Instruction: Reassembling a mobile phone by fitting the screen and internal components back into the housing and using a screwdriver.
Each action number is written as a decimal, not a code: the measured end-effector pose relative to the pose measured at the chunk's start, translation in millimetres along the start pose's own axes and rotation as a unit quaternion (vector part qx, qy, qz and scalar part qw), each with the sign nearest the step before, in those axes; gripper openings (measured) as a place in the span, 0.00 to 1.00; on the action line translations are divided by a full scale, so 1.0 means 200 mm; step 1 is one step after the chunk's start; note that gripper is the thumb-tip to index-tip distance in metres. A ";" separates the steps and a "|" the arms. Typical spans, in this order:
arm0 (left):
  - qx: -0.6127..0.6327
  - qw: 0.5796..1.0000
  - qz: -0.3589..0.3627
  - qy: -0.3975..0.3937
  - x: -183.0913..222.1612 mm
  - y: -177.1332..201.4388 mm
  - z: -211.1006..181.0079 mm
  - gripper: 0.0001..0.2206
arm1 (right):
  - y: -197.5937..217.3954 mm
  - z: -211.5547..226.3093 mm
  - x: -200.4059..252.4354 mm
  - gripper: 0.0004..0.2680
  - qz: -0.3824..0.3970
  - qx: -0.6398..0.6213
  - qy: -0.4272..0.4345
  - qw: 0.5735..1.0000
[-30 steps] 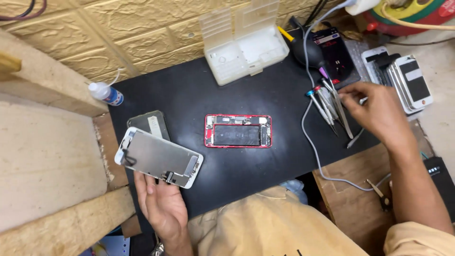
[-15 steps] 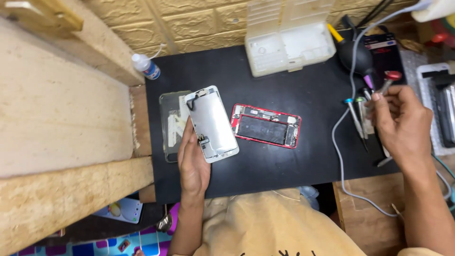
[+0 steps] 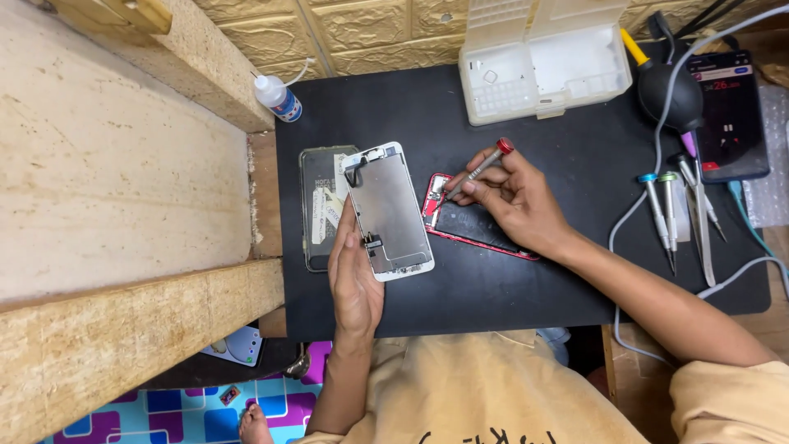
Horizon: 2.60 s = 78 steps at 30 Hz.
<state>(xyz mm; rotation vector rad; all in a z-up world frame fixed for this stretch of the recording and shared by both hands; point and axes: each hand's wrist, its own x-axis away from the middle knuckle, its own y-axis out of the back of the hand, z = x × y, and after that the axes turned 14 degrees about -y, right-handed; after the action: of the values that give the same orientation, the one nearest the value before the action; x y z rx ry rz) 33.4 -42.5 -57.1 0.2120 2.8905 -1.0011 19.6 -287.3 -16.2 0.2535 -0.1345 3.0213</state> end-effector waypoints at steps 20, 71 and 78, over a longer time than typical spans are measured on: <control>0.004 1.000 0.001 0.013 -0.01 0.02 0.01 0.32 | 0.00 0.03 -0.01 0.09 -0.010 0.000 -0.001 1.000; 0.007 0.998 -0.049 0.037 -0.02 -0.22 -0.16 0.30 | 0.76 0.37 0.55 0.10 -0.314 0.568 -0.004 0.761; 0.006 0.999 -0.031 0.027 -0.01 -0.20 -0.15 0.30 | 0.80 0.15 0.77 0.09 -0.285 0.684 -0.025 0.671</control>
<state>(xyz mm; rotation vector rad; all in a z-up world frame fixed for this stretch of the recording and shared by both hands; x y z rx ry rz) 28.9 -55.6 -9.2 0.1545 2.9584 -1.0375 -144.7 -433.0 27.0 0.3517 1.8215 1.8404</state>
